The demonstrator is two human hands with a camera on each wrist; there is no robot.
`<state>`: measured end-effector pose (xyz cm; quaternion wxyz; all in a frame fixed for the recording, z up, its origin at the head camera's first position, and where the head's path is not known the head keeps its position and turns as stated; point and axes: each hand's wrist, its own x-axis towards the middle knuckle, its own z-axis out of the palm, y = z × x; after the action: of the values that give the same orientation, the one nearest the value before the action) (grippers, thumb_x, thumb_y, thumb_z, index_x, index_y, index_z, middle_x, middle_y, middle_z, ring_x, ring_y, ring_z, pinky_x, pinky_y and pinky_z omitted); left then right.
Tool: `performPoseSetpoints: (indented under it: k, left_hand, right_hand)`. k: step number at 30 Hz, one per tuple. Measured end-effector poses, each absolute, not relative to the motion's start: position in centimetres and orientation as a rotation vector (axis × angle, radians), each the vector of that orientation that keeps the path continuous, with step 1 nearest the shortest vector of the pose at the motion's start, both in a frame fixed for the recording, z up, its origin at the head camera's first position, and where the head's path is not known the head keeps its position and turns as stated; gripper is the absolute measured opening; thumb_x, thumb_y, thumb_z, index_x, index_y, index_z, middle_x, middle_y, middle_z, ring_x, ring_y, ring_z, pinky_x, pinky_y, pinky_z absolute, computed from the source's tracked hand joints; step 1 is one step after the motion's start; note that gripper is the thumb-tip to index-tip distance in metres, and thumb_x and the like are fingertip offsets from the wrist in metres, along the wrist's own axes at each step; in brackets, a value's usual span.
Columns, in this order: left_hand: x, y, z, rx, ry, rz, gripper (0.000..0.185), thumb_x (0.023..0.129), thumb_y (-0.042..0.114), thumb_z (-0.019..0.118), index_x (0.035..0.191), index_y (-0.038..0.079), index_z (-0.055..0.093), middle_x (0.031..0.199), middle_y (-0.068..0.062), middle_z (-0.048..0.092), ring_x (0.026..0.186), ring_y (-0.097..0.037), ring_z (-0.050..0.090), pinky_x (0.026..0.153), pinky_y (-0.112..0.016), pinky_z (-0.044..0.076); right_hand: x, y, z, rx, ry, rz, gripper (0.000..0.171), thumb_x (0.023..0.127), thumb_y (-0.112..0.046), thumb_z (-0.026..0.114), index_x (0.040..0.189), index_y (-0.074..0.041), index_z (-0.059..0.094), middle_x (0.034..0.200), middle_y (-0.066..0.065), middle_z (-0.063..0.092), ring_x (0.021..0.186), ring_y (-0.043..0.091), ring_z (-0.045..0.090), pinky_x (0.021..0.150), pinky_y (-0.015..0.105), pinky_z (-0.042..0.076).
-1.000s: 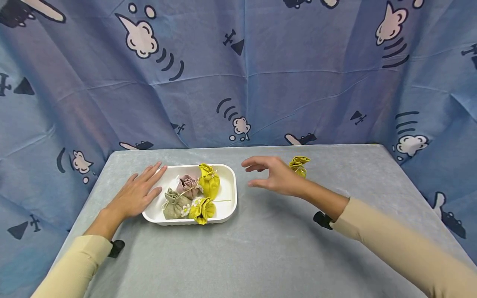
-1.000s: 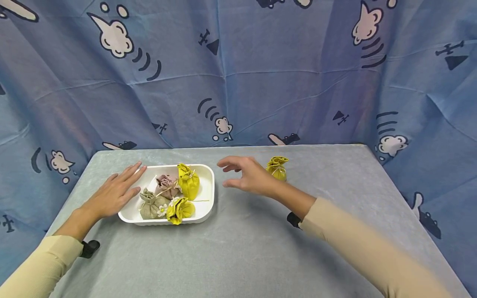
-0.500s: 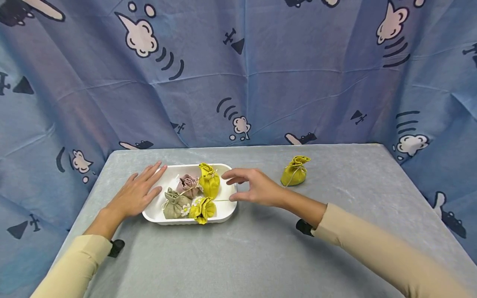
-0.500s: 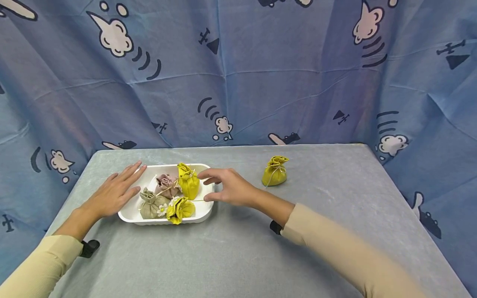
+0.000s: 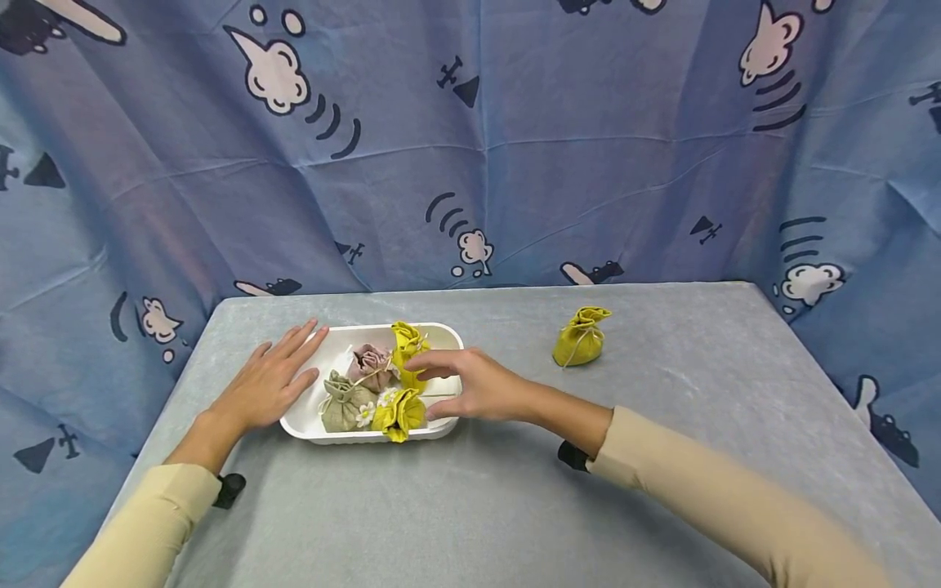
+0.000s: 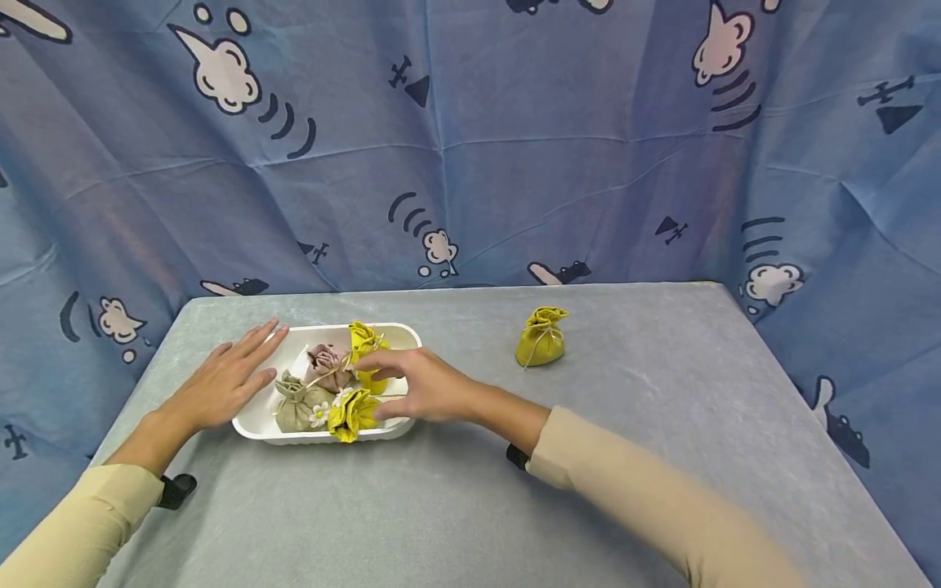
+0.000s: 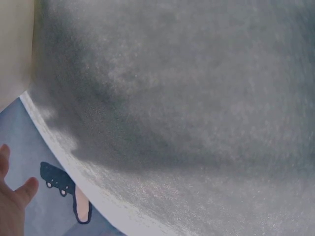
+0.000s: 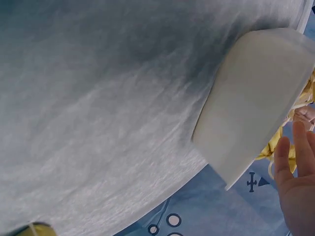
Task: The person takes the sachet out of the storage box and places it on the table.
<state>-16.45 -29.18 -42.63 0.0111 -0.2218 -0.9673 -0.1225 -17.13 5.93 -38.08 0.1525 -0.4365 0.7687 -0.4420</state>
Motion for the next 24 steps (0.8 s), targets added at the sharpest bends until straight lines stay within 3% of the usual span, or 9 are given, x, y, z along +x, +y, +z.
performPoseSetpoints:
  k: [6,13,24]
  left_hand:
    - [-16.5,-29.2,-42.7,-0.687,-3.024,-0.376,0.061,0.105,0.028,0.045,0.160,0.014,0.022,0.165,-0.012,0.016,0.146,-0.045,0.024,0.108,-0.071,0.021]
    - [-16.5,-29.2,-42.7,-0.694,-3.020,-0.389,0.060,0.106,0.030,0.044,0.160,0.013,0.024,0.165,-0.013,0.017,0.146,-0.045,0.023,0.108,-0.072,0.021]
    - [-16.4,-29.2,-42.5,-0.684,-3.026,-0.387,0.060,0.105,0.029,0.044,0.160,0.014,0.023,0.165,-0.013,0.017,0.146,-0.045,0.024,0.108,-0.071,0.021]
  right_hand:
    - [-16.7,5.1,-38.4,-1.248,2.176,-1.256,0.064,0.078,-0.005,0.084,0.136,-0.002,0.056,0.134,0.015,0.062,0.120,0.031,0.062,0.106,0.040,0.045]
    - [-16.4,4.3,-38.6,-1.295,2.186,-1.207,0.064,0.079,-0.004,0.083,0.137,0.000,0.056,0.136,0.014,0.061,0.121,0.022,0.061,0.104,0.025,0.044]
    - [-16.0,3.4,-38.7,-1.366,2.294,-1.070,0.062,0.079,-0.010,0.085,0.135,-0.006,0.059,0.133,0.006,0.064,0.117,0.014,0.061,0.101,0.024,0.046]
